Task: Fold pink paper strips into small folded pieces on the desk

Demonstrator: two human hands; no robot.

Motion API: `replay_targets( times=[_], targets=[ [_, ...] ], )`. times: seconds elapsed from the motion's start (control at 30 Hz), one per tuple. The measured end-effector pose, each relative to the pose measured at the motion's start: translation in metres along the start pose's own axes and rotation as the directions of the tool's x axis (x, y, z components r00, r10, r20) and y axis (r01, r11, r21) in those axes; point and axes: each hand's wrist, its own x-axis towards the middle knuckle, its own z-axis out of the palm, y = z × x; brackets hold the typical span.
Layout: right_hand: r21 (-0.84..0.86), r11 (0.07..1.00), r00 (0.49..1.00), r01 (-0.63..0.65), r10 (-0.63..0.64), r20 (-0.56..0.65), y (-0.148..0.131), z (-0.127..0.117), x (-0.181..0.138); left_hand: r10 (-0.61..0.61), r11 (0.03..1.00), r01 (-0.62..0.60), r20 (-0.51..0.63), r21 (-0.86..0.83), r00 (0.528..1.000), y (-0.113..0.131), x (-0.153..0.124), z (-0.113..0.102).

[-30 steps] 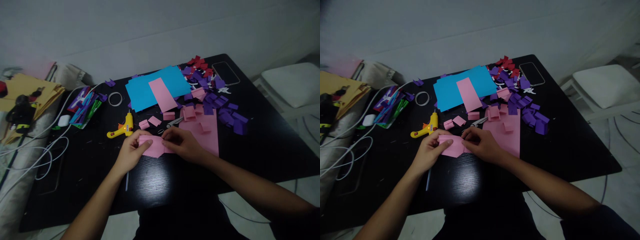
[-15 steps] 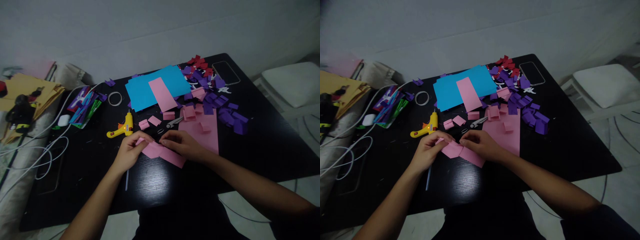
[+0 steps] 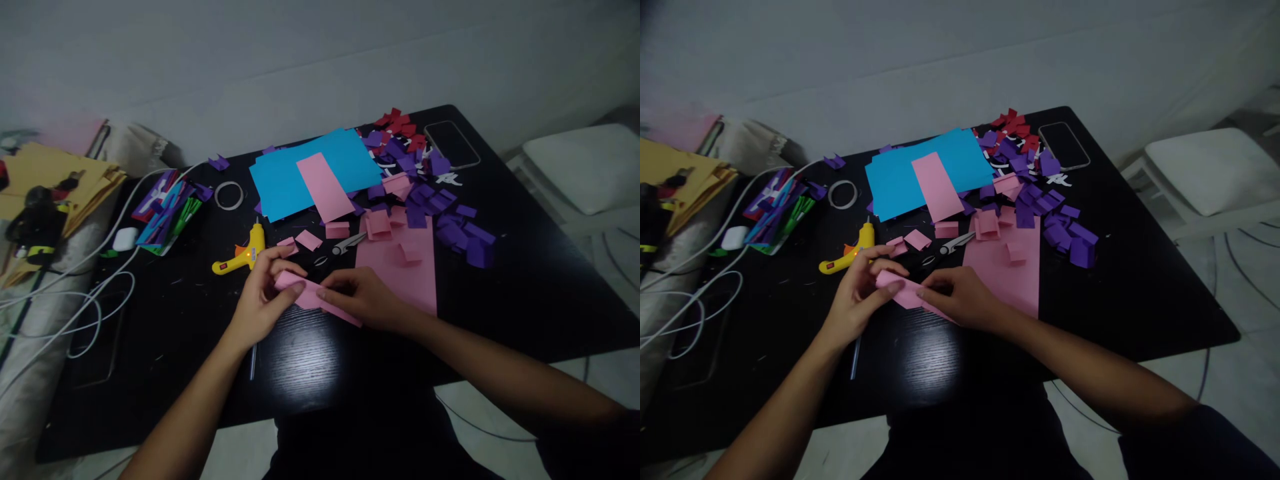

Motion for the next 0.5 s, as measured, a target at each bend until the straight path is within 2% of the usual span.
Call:
replay_targets(
  times=[0.2, 0.5],
  targets=[
    [-0.12, 0.99, 0.996, 0.074, -0.079, -0.037, 0.002, 0.0032, -0.002, -0.095, 0.989, 0.101, -0.059, 0.109, 0.994, -0.0014, 0.0018, 0.0018],
    [-0.028, 0.999, 0.999, 0.028, -0.027, 0.021, -0.0004, 0.001, -0.0023, -0.142, 0.982, 0.143, -0.02, 0.127, 0.99, 0.0017, 0.0044, -0.003]
  ],
)
